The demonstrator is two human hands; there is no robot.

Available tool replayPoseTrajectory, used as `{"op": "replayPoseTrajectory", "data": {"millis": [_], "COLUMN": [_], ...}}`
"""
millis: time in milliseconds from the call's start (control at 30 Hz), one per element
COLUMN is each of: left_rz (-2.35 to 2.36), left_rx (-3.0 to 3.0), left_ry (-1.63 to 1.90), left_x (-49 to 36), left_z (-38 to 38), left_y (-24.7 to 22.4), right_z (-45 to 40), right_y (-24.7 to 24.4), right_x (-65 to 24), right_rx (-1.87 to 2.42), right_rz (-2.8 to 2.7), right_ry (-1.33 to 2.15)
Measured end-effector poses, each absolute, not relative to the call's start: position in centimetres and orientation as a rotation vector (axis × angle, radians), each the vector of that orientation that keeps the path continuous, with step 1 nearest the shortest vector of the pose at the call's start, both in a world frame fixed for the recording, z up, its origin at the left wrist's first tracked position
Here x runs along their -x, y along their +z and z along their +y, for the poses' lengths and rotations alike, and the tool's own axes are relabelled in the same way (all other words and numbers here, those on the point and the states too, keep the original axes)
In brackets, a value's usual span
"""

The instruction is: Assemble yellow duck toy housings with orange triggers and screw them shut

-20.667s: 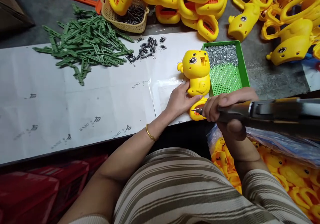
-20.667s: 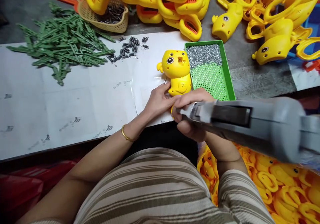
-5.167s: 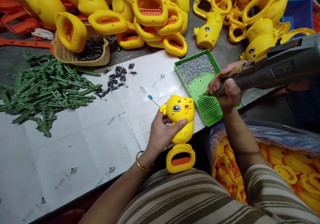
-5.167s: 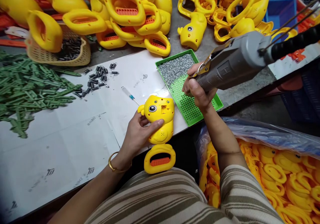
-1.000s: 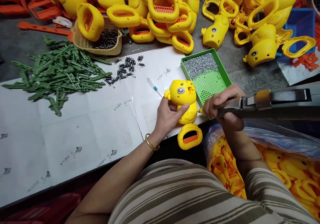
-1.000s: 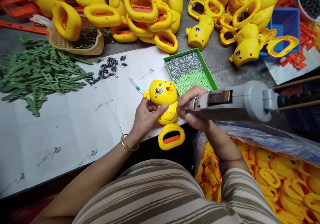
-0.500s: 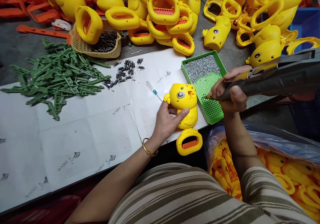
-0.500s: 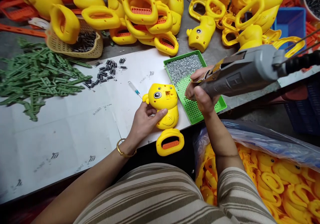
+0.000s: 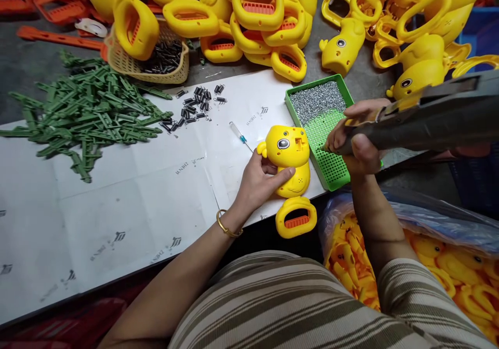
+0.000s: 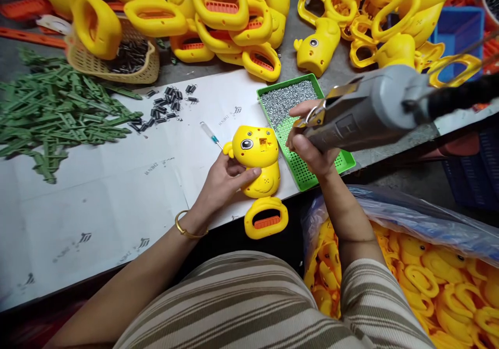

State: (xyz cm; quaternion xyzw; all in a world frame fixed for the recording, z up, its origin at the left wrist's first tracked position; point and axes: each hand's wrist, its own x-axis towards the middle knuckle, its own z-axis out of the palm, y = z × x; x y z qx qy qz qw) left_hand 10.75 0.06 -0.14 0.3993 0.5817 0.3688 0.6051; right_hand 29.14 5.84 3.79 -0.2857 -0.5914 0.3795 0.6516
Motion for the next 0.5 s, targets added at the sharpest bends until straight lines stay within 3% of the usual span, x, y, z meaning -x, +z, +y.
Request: {"op": "replayPoseTrajectory", "data": {"millis": [267, 500], "left_rz": [1.217, 1.257], "left_rx": [-0.91, -0.958], "left_ry": [0.942, 0.966], "left_x": [-11.1, -11.1], "left_z": [0.3, 0.3], "left_y": [0.1, -0.4], "right_z": [-2.0, -2.4], "right_y": [11.6, 8.9], "right_x": [-28.6, -26.3], "right_rx": [0.751, 0.528], "right_rz": [-1.43, -1.44], "right_ry": [1.045, 1.155]}}
